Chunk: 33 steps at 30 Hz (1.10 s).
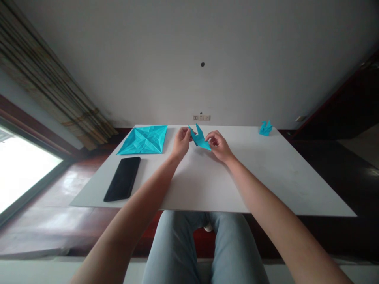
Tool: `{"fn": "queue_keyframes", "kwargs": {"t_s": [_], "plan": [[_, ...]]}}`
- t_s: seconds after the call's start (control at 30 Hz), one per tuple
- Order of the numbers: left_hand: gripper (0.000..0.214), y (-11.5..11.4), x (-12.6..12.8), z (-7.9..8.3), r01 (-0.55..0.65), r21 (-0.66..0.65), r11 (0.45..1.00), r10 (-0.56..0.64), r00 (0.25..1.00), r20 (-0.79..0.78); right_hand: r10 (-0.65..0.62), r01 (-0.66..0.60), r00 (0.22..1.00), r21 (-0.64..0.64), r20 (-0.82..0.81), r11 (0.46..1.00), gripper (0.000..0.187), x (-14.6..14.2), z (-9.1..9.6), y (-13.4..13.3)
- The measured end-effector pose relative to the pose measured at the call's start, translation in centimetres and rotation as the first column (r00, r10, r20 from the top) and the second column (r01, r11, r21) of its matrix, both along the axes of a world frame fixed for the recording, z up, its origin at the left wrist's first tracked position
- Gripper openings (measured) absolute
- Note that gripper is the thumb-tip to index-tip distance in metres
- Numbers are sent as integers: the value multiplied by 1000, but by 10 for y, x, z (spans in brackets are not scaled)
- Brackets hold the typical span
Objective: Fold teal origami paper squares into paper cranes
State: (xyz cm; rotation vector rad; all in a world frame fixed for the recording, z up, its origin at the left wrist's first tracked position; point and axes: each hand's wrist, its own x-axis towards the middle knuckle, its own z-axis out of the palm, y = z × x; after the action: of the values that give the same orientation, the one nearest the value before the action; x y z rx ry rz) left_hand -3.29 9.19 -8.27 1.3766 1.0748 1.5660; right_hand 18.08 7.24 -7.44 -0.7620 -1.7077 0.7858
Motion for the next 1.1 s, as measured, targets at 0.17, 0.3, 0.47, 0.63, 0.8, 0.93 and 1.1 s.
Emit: {"fn": "queue_keyframes", "kwargs": {"t_s": [0.17,0.3,0.47,0.63,0.8,0.93,1.1], "plan": [[42,1,-1,1,1,-14,1000,-1,1000,-17,39,-40,999,-132,-7,990,38,-3,-9,3],[49,-3,-1,4,27,0,1000,-27,999,-32,14,-20,999,-147,-42,989,37,-4,-9,5],[62,-16,-1,13,129,70,989,-116,978,-173,-82,30,976,-247,-200,969,45,-4,-3,8],[52,-24,4,16,190,123,974,-148,946,-289,-119,38,954,-283,-276,958,51,-2,-2,11],[49,-26,6,14,188,114,976,-155,956,-251,-67,1,967,-263,-245,965,53,-3,-2,10],[45,-27,7,14,185,122,975,-147,951,-272,-37,-32,972,-283,-233,959,55,-5,-1,5],[40,-26,6,13,161,132,978,-123,959,-257,-34,-42,965,-277,-262,960,77,-4,-2,3]]}}
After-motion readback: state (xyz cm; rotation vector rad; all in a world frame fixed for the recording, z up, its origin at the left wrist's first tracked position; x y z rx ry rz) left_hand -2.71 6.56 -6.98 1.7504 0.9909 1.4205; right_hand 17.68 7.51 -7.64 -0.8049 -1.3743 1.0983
